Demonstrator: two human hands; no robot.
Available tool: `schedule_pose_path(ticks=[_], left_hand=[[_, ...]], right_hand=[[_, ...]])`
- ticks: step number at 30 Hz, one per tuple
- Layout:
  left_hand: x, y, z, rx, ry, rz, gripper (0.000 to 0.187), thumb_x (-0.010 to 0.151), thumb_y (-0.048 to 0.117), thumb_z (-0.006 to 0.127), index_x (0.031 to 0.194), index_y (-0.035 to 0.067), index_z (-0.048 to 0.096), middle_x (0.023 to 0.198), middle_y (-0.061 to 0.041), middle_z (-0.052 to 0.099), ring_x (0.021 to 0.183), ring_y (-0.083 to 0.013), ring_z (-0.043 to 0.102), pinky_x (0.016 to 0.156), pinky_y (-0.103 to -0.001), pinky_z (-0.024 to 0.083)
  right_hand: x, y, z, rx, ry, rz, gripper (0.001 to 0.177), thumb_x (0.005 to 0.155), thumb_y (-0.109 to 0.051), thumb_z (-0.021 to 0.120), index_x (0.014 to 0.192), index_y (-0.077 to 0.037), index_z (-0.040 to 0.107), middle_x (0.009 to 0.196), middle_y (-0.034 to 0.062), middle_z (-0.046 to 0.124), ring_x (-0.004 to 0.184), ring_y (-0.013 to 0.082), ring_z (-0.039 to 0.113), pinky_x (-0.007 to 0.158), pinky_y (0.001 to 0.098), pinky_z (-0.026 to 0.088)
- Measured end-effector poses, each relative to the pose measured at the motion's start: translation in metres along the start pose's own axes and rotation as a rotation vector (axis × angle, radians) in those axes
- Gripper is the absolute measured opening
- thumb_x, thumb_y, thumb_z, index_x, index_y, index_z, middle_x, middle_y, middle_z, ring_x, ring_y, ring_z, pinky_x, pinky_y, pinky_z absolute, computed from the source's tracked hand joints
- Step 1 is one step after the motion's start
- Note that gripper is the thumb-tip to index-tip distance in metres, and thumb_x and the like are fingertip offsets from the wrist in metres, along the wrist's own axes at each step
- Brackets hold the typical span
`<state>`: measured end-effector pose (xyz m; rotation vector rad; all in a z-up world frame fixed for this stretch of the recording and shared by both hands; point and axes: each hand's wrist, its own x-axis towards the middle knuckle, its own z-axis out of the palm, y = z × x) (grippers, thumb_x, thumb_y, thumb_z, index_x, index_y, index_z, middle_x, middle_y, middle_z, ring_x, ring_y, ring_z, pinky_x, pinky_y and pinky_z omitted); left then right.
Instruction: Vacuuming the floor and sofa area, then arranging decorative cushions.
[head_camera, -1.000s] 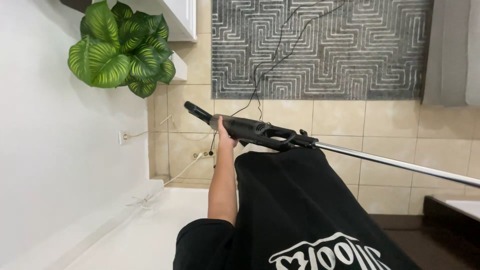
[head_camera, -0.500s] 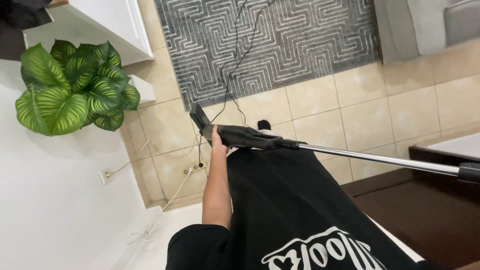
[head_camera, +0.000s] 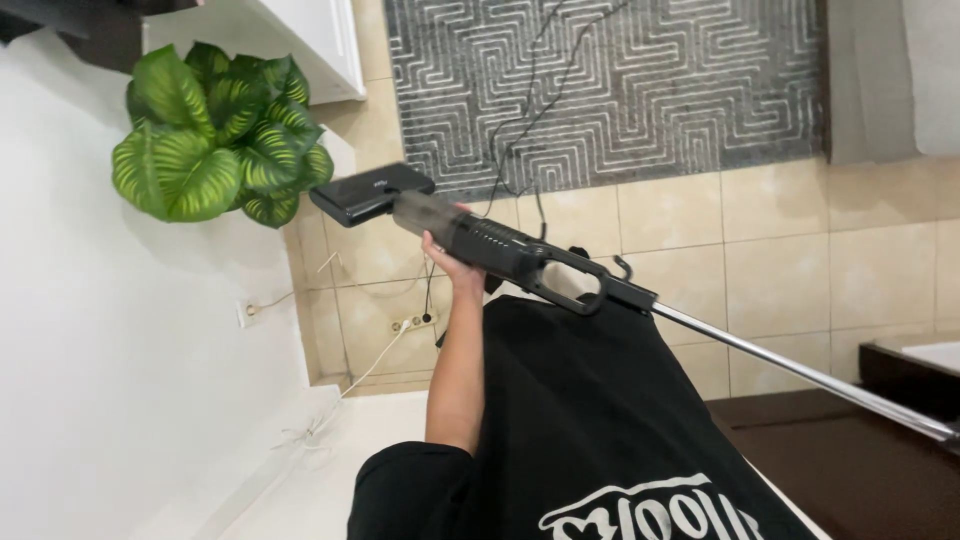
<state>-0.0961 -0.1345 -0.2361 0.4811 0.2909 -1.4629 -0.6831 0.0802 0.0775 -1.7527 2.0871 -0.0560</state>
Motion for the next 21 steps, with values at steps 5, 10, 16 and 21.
schedule_pose_path(ticks=[5, 10, 16, 21], left_hand=[[-0.02, -0.011, 0.053, -0.026, -0.128, 0.073, 0.082, 0.089, 0.061, 0.054, 0.14, -0.002, 0.052, 0.128, -0.016, 0.064, 0.119, -0.0297, 0.062, 0.1, -0.043, 0.055], [-0.037, -0.025, 0.079, 0.257, -0.328, 0.072, 0.081, 0.085, 0.048, 0.071, 0.145, -0.001, 0.048, 0.132, -0.015, 0.062, 0.123, -0.03, 0.061, 0.107, -0.044, 0.052], [-0.06, -0.031, 0.119, 0.521, -0.358, 0.057, 0.074, 0.089, 0.026, 0.078, 0.148, -0.004, 0.045, 0.134, -0.012, 0.062, 0.121, -0.0272, 0.062, 0.103, -0.04, 0.054], [-0.084, -0.015, 0.14, 0.718, -0.428, 0.07, 0.086, 0.08, 0.002, 0.082, 0.152, 0.003, 0.036, 0.141, -0.009, 0.056, 0.128, -0.0219, 0.058, 0.105, -0.036, 0.052]], right_hand=[[0.083, -0.19, 0.01, -0.028, -0.047, 0.018, 0.035, 0.104, -0.031, 0.062, 0.119, -0.001, 0.071, 0.109, 0.0164, 0.074, 0.096, 0.0252, 0.073, 0.083, 0.0386, 0.06], [0.172, -0.363, 0.06, 0.523, -0.241, -0.388, 0.067, 0.088, -0.041, 0.069, 0.143, -0.006, 0.052, 0.14, 0.0128, 0.061, 0.122, 0.0296, 0.063, 0.101, 0.0446, 0.051], [0.21, -0.466, 0.097, 0.576, -0.12, -0.609, 0.112, 0.065, -0.051, 0.093, 0.148, 0.001, 0.04, 0.141, 0.025, 0.056, 0.128, 0.0359, 0.059, 0.106, 0.0453, 0.048], [0.201, -0.459, 0.112, 0.746, -0.116, -0.49, 0.107, 0.058, -0.051, 0.095, 0.143, -0.001, 0.051, 0.128, 0.0173, 0.068, 0.118, 0.0294, 0.068, 0.103, 0.0374, 0.053]])
